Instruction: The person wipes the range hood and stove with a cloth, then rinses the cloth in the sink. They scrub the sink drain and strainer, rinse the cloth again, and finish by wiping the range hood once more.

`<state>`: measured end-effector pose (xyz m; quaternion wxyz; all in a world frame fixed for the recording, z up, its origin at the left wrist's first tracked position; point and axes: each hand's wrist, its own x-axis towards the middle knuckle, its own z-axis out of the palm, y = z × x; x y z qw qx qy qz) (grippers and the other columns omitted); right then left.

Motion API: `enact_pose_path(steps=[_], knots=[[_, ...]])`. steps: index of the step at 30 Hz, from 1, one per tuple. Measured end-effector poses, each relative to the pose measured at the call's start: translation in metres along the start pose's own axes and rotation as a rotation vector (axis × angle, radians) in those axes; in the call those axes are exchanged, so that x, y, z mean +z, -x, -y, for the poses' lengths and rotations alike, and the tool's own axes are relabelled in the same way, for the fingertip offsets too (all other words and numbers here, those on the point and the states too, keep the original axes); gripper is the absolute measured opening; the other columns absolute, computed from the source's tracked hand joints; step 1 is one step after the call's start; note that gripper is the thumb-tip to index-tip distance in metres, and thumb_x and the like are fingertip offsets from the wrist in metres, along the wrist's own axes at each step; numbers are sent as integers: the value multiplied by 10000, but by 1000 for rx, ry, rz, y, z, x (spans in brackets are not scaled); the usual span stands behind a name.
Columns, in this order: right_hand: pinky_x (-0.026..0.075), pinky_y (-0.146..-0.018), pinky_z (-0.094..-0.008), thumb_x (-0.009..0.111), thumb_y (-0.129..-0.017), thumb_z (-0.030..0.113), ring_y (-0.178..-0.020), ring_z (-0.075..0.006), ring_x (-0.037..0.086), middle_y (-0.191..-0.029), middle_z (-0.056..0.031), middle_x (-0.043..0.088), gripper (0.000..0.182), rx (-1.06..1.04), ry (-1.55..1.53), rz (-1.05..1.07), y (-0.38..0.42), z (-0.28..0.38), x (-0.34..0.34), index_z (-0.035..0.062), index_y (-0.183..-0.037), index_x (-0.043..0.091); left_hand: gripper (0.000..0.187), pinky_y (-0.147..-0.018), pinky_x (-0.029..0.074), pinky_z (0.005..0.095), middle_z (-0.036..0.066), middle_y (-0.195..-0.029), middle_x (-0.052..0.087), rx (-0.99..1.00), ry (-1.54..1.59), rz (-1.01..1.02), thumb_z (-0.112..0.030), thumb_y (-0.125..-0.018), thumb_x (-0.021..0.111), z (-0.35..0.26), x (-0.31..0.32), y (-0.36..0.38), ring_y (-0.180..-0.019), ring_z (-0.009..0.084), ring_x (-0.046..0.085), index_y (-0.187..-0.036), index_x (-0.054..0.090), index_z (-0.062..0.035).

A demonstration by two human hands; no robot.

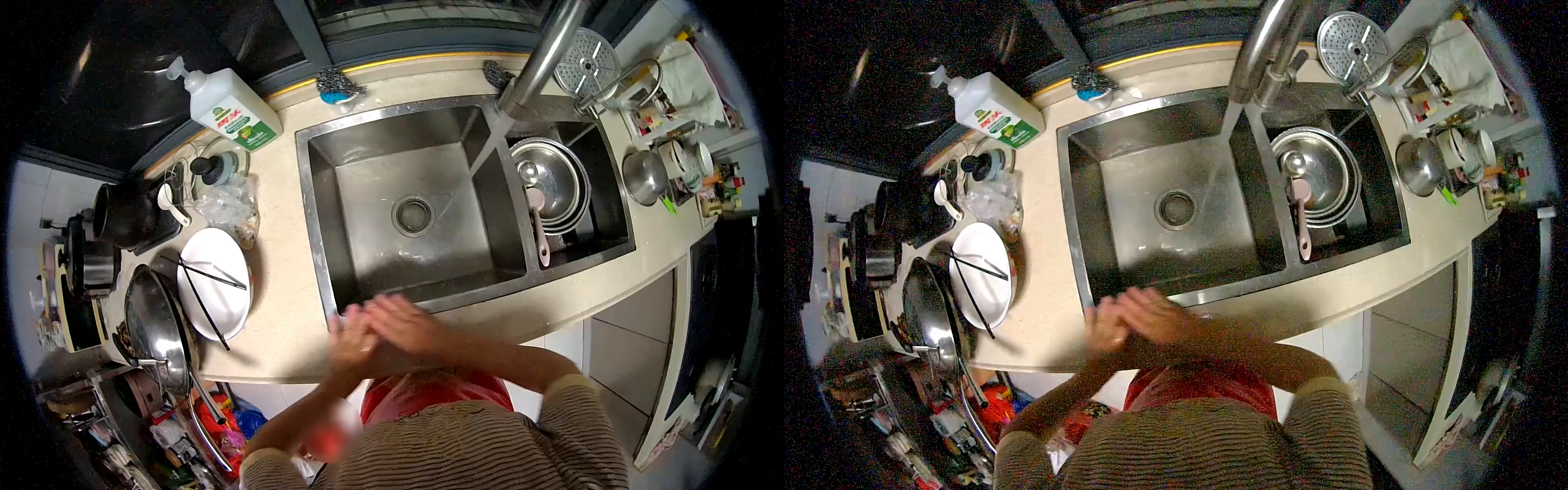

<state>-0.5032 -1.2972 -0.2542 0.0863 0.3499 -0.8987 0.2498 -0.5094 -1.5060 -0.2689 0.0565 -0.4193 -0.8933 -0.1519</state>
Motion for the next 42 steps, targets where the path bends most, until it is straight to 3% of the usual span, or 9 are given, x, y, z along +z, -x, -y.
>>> enact_pose_path(steps=[2, 6, 14, 17, 26, 31, 35, 40, 42], knots=[[164, -1088, -425, 476, -813, 140, -1310, -294, 249, -1382, -180, 304, 515, -34, -72, 25, -31, 17, 23, -43, -1280, 357, 170, -1012, 180, 609, 179, -1287, 422, -147, -22, 193, -59, -761, 551, 16, -37, 11, -1277, 334, 317, -926, 557, -20], [196, -1081, -422, 529, -777, 137, -1291, -287, 288, -1344, -158, 363, 439, -31, -101, 57, -4, 7, 2, 5, -1191, 465, 202, -1026, 249, 531, 183, -1309, 407, 65, 38, 92, -79, -762, 564, 11, -13, 10, -1265, 337, 335, -959, 567, -34], [429, -875, -417, 549, -716, 146, -1094, -307, 468, -1200, -132, 490, 262, 407, 67, 45, 137, -50, -105, 41, -956, 559, 402, -967, 321, 480, 193, -1312, 354, 204, 544, 324, -118, -683, 619, -121, 36, -151, -1131, 376, 408, -1051, 504, -3], [423, -872, -423, 536, -725, 150, -1039, -313, 484, -1184, -152, 492, 237, 330, 252, 89, 158, -65, -133, 45, -937, 562, 351, -916, 368, 445, 176, -1262, 415, 287, 537, 157, -75, -693, 589, -147, 44, -176, -1062, 338, 457, -1027, 522, 11], [424, -784, -374, 558, -697, 153, -883, -288, 514, -844, -114, 559, 163, 334, 301, 194, 80, -177, -153, 29, -798, 590, 253, -794, 440, 403, 191, -1063, 557, -240, 703, -227, 64, -662, 590, -129, 89, -268, -890, 371, 531, -909, 569, 17], [456, -760, -331, 563, -661, 46, -911, -288, 514, -973, -143, 540, 219, 245, 231, -270, 35, -290, -151, -11, -872, 560, 203, -787, 430, 412, 184, -1011, 561, -430, 605, -343, 64, -695, 569, -89, 100, -375, -902, 368, 520, -893, 549, 24], [456, -772, -357, 548, -689, 14, -887, -301, 525, -956, -116, 571, 226, 396, 43, -271, 28, -309, -165, 13, -913, 573, 250, -811, 418, 419, 187, -1008, 542, -513, 381, -334, 68, -676, 554, -106, 78, -411, -946, 371, 491, -920, 539, 16], [416, -831, -415, 538, -758, 105, -953, -339, 508, -1047, -154, 556, 260, 420, 244, -571, 78, -359, -220, 15, -1002, 556, 298, -960, 358, 397, 196, -1213, 464, 37, 263, -437, 23, -703, 490, -132, 95, -468, -1138, 377, 420, -996, 542, 33], [383, -891, -430, 516, -783, 128, -1050, -333, 470, -1139, -165, 516, 311, 581, 277, -349, 88, -412, -218, 19, -1074, 532, 375, -986, 333, 405, 183, -1274, 434, 19, 4, -246, -42, -753, 459, -133, 129, -509, -1237, 351, 341, -1115, 524, 35]])
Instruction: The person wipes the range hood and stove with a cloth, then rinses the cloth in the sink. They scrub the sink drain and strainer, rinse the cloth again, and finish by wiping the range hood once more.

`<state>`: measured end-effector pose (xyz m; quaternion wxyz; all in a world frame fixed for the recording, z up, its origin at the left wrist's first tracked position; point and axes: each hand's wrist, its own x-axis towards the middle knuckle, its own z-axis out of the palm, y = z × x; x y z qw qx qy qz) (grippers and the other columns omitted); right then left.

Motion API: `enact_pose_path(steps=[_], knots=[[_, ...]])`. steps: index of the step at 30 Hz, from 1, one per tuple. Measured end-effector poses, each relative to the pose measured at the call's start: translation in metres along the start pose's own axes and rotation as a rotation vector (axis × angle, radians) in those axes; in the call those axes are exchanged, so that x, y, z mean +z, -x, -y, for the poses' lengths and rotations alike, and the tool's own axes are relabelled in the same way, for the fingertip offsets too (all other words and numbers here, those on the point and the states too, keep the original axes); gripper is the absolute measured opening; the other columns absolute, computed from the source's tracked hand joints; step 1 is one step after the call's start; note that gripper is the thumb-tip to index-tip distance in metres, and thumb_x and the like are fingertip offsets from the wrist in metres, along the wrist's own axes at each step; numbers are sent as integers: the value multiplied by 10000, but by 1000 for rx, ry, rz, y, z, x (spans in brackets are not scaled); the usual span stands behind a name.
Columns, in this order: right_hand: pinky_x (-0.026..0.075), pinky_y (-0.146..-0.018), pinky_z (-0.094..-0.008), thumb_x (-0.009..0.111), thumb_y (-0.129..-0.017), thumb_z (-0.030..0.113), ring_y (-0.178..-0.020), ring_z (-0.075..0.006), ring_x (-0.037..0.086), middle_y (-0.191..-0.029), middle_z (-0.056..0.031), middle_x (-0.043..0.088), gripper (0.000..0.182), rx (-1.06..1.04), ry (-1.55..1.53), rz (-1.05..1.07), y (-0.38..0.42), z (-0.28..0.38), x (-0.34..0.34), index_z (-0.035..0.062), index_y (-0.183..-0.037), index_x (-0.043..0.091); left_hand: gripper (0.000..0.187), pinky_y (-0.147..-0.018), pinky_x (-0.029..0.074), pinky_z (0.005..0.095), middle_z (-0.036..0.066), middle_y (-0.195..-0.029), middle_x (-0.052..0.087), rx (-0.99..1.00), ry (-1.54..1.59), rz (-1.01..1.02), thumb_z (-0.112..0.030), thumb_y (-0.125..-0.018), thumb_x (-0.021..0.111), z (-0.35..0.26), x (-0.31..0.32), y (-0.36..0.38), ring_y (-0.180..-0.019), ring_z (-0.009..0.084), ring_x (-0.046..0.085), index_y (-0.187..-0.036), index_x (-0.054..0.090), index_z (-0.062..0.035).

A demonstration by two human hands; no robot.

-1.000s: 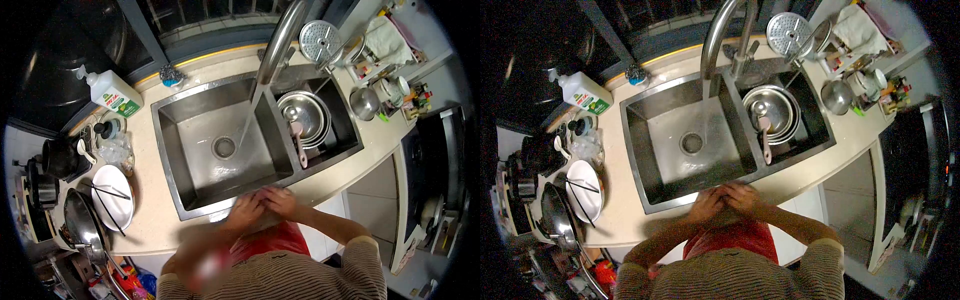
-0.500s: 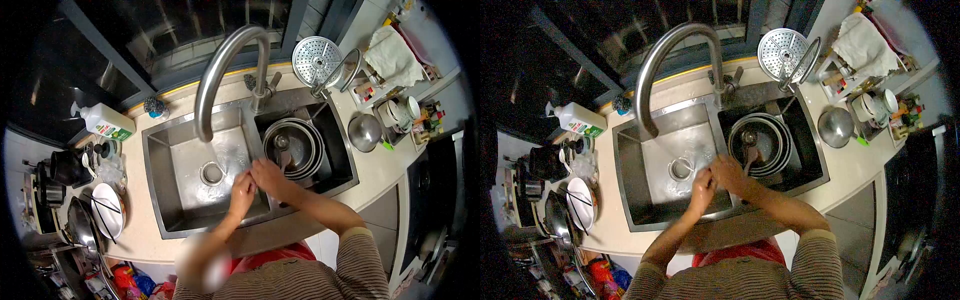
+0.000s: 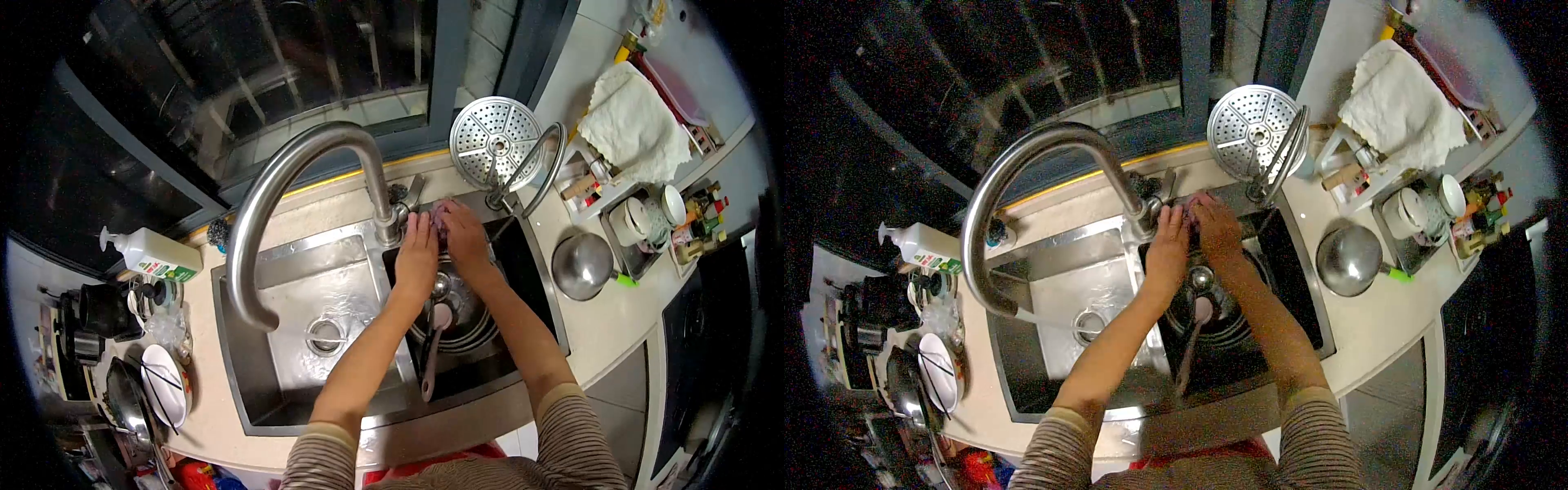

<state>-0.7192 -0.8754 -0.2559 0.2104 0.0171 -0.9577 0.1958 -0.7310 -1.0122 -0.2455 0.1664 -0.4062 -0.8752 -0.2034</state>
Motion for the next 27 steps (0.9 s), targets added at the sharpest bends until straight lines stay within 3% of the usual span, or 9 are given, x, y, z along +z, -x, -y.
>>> enact_pose_path(steps=[6, 11, 13, 14, 16, 18, 21, 24, 27], knots=[[272, -1023, -444, 438, -838, 183, -1263, -310, 311, -1328, -144, 384, 422, -52, 122, -19, 5, -15, 17, 33, -1232, 452, 490, -1045, 228, 424, 172, -1344, 364, 30, -368, 124, -184, -813, 435, 5, 30, -5, -1316, 287, 224, -1252, 421, 34], [307, -1001, -449, 359, -881, 172, -1235, -351, 331, -1312, -174, 386, 381, 244, 72, -67, 13, -70, 41, 13, -1221, 426, 427, -1051, 230, 425, 178, -1337, 365, 170, -115, 101, -95, -816, 424, -15, 60, -51, -1283, 311, 289, -1226, 422, 24], [382, -928, -443, 322, -898, 177, -1131, -400, 417, -1234, -191, 447, 350, 445, -376, -206, 14, -61, 12, -3, -1177, 431, 360, -1026, 281, 416, 174, -1299, 400, 69, 68, 82, -92, -805, 439, -26, 59, -56, -1257, 325, 322, -1151, 471, 2], [416, -866, -418, 384, -862, 147, -1010, -369, 486, -1122, -172, 511, 327, 203, 2, -219, 22, -60, 7, -7, -1136, 473, 329, -1013, 306, 412, 173, -1281, 418, 12, 156, 77, -91, -799, 447, -27, 54, -55, -1245, 332, 338, -1114, 496, -8], [433, -811, -396, 468, -793, 101, -912, -321, 508, -1033, -149, 538, 284, 77, -3, -146, 31, -33, -26, -6, -1048, 531, 227, -887, 426, 389, 158, -1114, 511, 176, 34, 30, -70, -751, 494, -22, 29, -38, -1109, 340, 465, -970, 529, -21], [438, -781, -373, 518, -730, 67, -854, -300, 505, -986, -130, 555, 256, -12, -17, -170, 44, -26, -19, 2, -973, 564, 234, -845, 438, 381, 161, -1047, 528, 167, 111, 39, -29, -705, 511, -26, 18, -26, -992, 326, 505, -939, 529, -24], [438, -816, -393, 520, -727, 9, -936, -325, 522, -1020, -131, 582, 256, 144, -84, -303, 70, -27, -52, -2, -975, 583, 247, -803, 443, 395, 168, -982, 538, 199, 203, 55, 9, -675, 516, -52, 10, -28, -888, 324, 511, -921, 524, -9], [381, -905, -421, 478, -772, 57, -1045, -343, 481, -1129, -168, 529, 298, 262, 205, -464, 92, -70, -84, -22, -1052, 541, 323, -931, 400, 394, 202, -1188, 470, 350, 433, 28, 30, -712, 491, -110, 40, -64, -1149, 370, 418, -1035, 498, 31], [345, -954, -411, 428, -819, 88, -1115, -347, 444, -1175, -194, 501, 303, 331, 296, -303, 94, -133, -72, -13, -1083, 538, 394, -966, 363, 415, 182, -1207, 481, 287, 333, 132, 9, -740, 465, -131, 123, -81, -1151, 359, 419, -1131, 505, 7]])
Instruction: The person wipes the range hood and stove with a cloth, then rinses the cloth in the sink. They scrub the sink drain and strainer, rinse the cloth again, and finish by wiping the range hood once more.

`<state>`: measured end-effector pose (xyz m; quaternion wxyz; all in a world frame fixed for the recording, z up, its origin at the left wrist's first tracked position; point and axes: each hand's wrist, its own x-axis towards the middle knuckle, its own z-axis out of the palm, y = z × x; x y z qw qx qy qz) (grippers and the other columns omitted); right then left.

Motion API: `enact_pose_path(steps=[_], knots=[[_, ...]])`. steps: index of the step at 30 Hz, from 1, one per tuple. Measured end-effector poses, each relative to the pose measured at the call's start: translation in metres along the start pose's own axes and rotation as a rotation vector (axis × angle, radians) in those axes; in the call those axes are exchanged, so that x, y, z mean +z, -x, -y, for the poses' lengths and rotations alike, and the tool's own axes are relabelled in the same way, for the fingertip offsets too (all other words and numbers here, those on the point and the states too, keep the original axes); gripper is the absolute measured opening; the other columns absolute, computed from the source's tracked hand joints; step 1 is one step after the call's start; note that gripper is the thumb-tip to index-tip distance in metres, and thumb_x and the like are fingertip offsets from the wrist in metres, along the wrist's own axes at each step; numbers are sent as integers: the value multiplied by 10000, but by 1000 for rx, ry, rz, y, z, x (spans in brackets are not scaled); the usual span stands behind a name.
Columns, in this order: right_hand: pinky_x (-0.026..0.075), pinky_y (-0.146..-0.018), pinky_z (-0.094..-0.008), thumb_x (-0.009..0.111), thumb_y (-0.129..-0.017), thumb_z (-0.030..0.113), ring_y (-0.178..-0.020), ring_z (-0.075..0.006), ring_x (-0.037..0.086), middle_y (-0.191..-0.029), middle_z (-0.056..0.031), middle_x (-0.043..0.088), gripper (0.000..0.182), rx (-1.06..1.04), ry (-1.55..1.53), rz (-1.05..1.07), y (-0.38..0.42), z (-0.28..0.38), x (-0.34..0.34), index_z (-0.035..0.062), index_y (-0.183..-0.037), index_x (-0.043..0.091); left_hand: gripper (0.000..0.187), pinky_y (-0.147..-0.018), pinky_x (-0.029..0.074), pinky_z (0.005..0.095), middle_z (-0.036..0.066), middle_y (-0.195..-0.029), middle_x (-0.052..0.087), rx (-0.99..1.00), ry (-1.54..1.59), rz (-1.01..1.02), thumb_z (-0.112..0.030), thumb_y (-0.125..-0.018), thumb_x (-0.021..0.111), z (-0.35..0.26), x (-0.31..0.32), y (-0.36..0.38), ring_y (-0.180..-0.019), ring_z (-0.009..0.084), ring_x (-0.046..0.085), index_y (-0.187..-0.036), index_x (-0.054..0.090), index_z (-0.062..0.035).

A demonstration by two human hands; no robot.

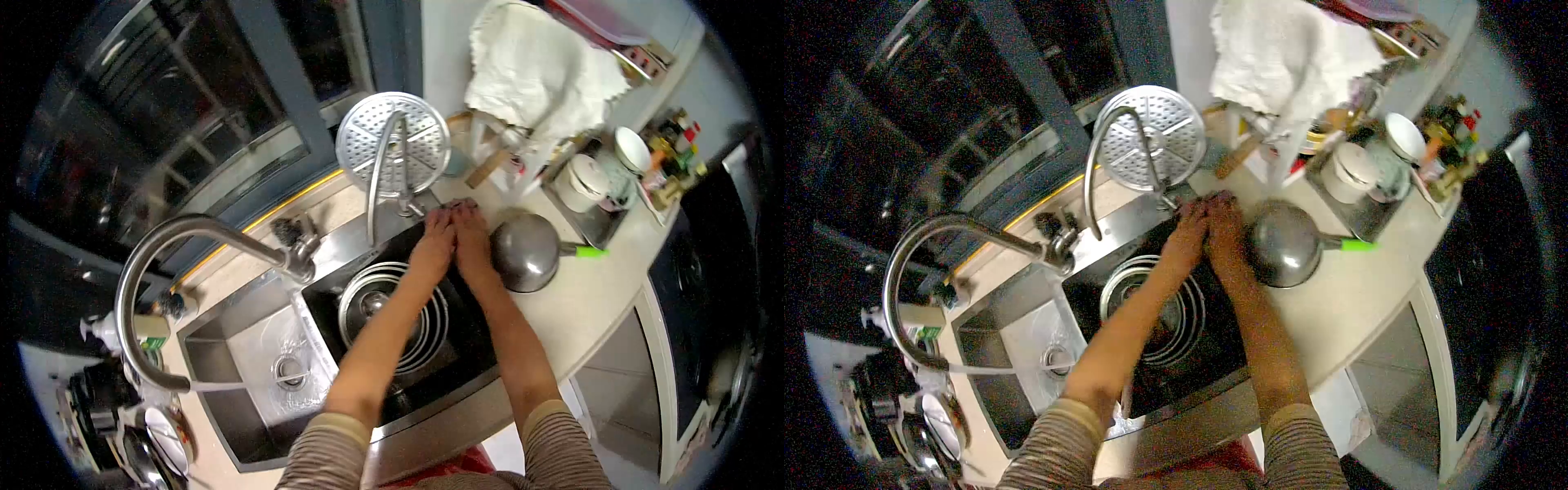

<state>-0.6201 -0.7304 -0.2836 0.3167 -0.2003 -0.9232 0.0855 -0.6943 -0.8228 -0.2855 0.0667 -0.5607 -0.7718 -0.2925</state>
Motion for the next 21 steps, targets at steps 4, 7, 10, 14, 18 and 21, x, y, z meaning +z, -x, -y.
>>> enact_pose_path(steps=[4, 7, 10, 14, 18, 21], knots=[[332, -966, -430, 386, -859, 109, -1107, -341, 442, -1177, -201, 490, 310, 56, -135, 250, 11, 16, 4, -11, -1120, 502, 292, -871, 407, 385, 202, -1032, 551, -246, 205, 80, 53, -693, 471, -24, -32, 11, -986, 355, 509, -962, 566, -12], [339, -961, -426, 406, -865, 107, -1097, -350, 456, -1142, -176, 534, 281, -31, 51, 161, 60, 33, -47, -4, -1098, 518, 260, -862, 414, 406, 202, -1019, 546, -226, 446, -39, 58, -693, 486, -45, -10, 52, -984, 370, 501, -928, 585, 5], [363, -946, -397, 441, -872, 62, -1089, -355, 465, -1171, -191, 515, 259, 79, -87, 141, 114, 25, -81, -17, -1107, 514, 289, -901, 403, 394, 213, -1115, 522, -304, 845, -20, -19, -781, 461, -96, -11, 67, -1039, 357, 499, -1052, 546, 32], [410, -870, -385, 436, -902, 70, -1004, -312, 508, -1167, -186, 518, 230, 203, -182, 276, 166, 56, -155, -33, -1095, 510, 275, -909, 394, 389, 225, -1120, 527, -428, 1131, 379, -95, -866, 395, -150, -25, 112, -1037, 343, 513, -1069, 516, 46], [431, -797, -311, 433, -920, 101, -910, -211, 530, -1087, -137, 542, 224, 125, -238, 253, 208, 62, -173, -33, -1080, 514, 232, -827, 423, 415, 199, -969, 569, -114, 689, 469, -105, -796, 468, -154, -59, 143, -904, 336, 552, -981, 543, 12], [430, -765, -265, 460, -913, 108, -877, -144, 521, -1022, -102, 549, 214, 429, -562, 370, 151, 154, -176, -29, -1063, 527, 182, -741, 443, 423, 191, -873, 561, -253, 611, 178, -100, -832, 461, -114, -171, 166, -805, 332, 550, -934, 565, 10]])
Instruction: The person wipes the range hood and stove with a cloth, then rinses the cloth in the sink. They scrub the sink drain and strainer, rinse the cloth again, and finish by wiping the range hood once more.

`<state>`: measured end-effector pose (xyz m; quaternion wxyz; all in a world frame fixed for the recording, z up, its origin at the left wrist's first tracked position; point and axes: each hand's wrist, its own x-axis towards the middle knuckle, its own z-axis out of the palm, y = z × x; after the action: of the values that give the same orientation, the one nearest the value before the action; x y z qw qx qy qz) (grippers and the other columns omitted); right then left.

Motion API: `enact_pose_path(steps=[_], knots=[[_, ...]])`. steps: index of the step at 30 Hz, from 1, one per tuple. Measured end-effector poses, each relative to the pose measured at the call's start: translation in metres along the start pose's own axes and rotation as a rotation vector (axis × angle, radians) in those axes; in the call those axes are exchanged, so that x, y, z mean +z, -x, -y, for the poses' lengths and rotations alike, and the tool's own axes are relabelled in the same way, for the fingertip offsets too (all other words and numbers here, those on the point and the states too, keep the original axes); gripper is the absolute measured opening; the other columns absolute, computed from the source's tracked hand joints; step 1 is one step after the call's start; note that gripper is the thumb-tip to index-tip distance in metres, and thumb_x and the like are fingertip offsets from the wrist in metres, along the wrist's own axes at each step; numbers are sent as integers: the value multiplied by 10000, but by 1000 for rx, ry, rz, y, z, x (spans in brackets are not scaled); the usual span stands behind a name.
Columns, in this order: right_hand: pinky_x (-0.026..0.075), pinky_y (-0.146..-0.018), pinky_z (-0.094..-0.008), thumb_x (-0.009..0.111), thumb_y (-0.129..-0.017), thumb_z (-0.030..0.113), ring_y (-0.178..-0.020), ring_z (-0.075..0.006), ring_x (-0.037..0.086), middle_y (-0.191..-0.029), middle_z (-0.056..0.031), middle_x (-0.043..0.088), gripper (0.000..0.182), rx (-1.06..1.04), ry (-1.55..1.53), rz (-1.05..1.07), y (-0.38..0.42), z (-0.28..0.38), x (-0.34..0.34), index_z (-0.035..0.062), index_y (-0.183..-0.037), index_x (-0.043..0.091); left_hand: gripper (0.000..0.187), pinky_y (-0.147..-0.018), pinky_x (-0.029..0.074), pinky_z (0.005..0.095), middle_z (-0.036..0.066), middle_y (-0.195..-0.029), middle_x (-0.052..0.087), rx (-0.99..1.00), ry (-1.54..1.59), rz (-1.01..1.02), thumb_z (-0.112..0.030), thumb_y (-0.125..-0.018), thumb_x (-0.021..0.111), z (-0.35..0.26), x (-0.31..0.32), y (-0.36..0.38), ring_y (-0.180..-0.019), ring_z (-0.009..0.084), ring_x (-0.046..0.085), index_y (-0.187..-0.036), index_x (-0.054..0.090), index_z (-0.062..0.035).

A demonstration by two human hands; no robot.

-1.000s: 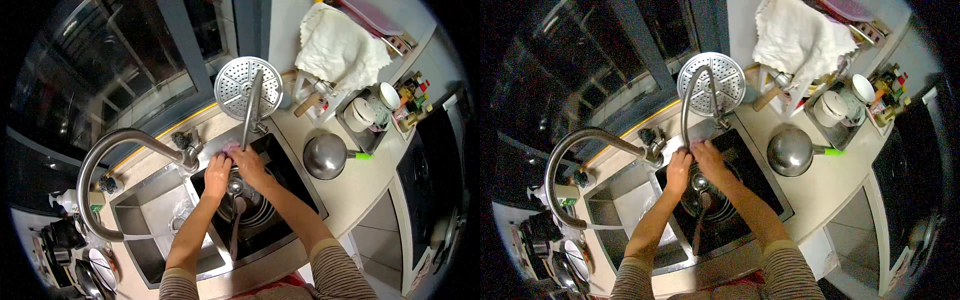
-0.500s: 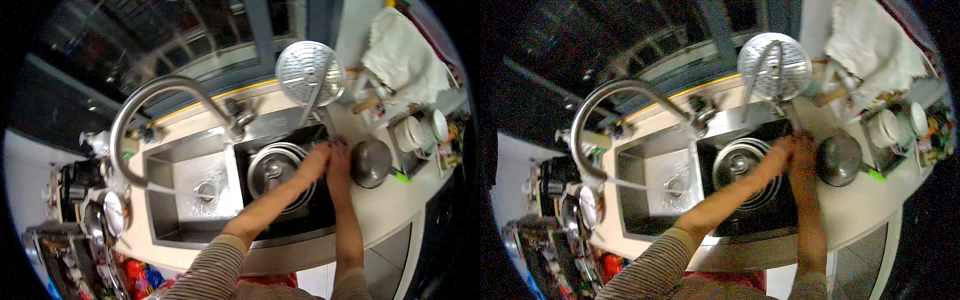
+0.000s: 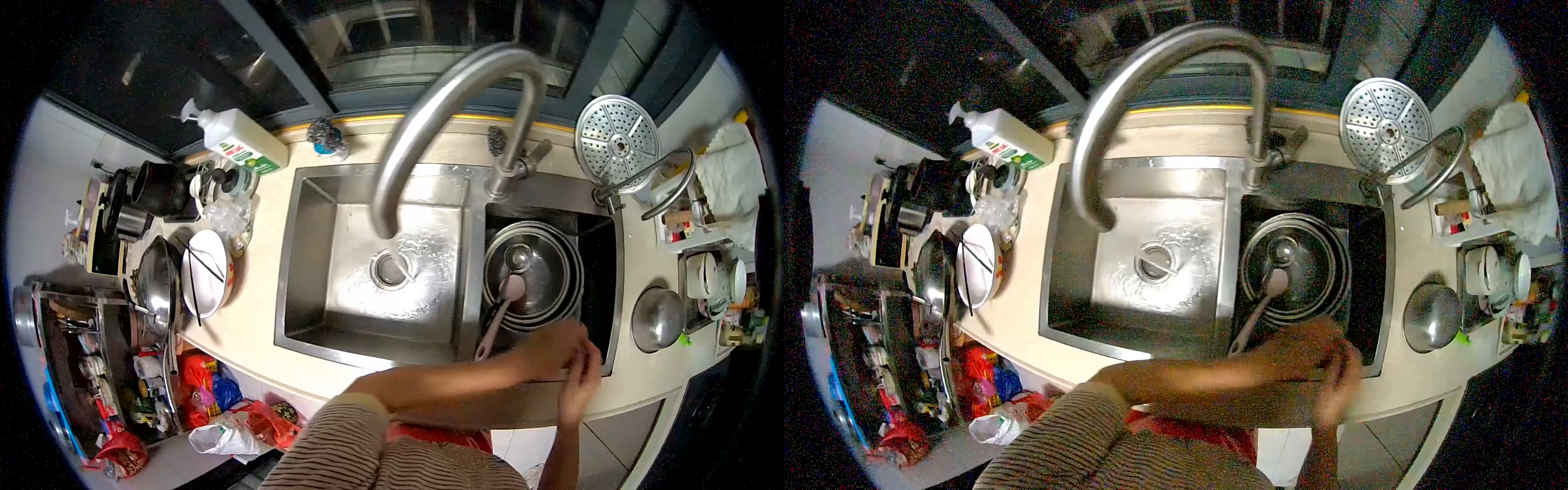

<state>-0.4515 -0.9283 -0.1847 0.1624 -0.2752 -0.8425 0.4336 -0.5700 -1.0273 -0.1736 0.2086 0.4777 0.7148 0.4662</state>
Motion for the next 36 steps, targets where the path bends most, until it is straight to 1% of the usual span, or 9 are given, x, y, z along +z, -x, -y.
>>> enact_pose_path(steps=[5, 6, 8, 12, 17, 24, 25, 28, 36], knots=[[424, -757, -228, 542, -861, 97, -840, -105, 528, -927, -49, 583, 181, 32, -404, 362, -11, 104, 147, -12, -1003, 570, 199, -721, 483, 314, 99, -894, 587, -233, -125, -768, -134, -842, 573, 90, -105, 117, -814, 217, 580, -1008, 558, -24], [423, -755, -221, 549, -850, 82, -836, -102, 530, -922, -42, 586, 178, 3, -443, 396, -15, 117, 178, -10, -1000, 575, 204, -635, 492, 297, 57, -826, 591, -715, 674, -734, -91, -842, 560, 82, -131, 131, -755, 151, 574, -1037, 544, -31], [437, -737, -236, 553, -828, 57, -822, -112, 543, -907, -47, 590, 179, 33, -548, 402, -20, 135, 229, -3, -996, 579, 215, -562, 477, 269, 21, -778, 581, -864, 912, -895, -72, -835, 553, 78, -156, 147, -725, 96, 559, -1044, 525, -31], [448, -678, -258, 565, -830, 120, -789, -130, 550, -886, -42, 581, 207, 416, -1157, 477, -31, 99, 312, 11, -1006, 570, 182, -597, 474, 398, 119, -803, 590, -406, -168, -1142, -79, -842, 512, 128, -117, 146, -694, 292, 580, -1017, 513, -29], [374, -490, -252, 509, -879, 218, -544, -88, 443, -713, 3, 512, 153, 609, -1054, 468, -2, 95, 314, 87, -934, 566, 211, -572, 428, 500, 214, -777, 596, -914, -84, -885, -254, -853, 498, 149, -127, 154, -695, 417, 572, -927, 533, -60], [460, -647, -328, 556, -843, 351, -789, -179, 535, -1060, -72, 543, 443, 553, -1177, 610, -14, -14, 356, 41, -1153, 490, 306, -617, 449, 498, 189, -764, 616, -874, -87, -921, -347, -871, 464, 142, -96, 158, -721, 391, 590, -884, 568, -59], [457, -646, -324, 552, -844, 352, -789, -180, 533, -1059, -66, 544, 433, 584, -1077, 589, -6, 15, 344, 42, -1142, 494, 308, -657, 455, 486, 164, -820, 625, -1125, -158, -711, -357, -874, 452, 160, -106, 160, -768, 378, 594, -903, 585, -80], [448, -642, -308, 537, -853, 338, -782, -179, 525, -1039, -45, 547, 366, 678, -719, 661, 3, 81, 318, 46, -1073, 520, 319, -696, 458, 471, 176, -862, 622, -1041, -100, -792, -372, -876, 438, 195, -121, 173, -820, 382, 587, -950, 601, -108], [453, -789, -377, 548, -767, 97, -973, -273, 541, -979, -132, 569, 159, -609, 359, 875, 15, 20, 367, 81, -915, 606, 394, -812, 440, 445, 248, -975, 577, -1292, -179, -719, -383, -856, 449, 290, -102, 276, -910, 402, 552, -1115, 535, -100]])
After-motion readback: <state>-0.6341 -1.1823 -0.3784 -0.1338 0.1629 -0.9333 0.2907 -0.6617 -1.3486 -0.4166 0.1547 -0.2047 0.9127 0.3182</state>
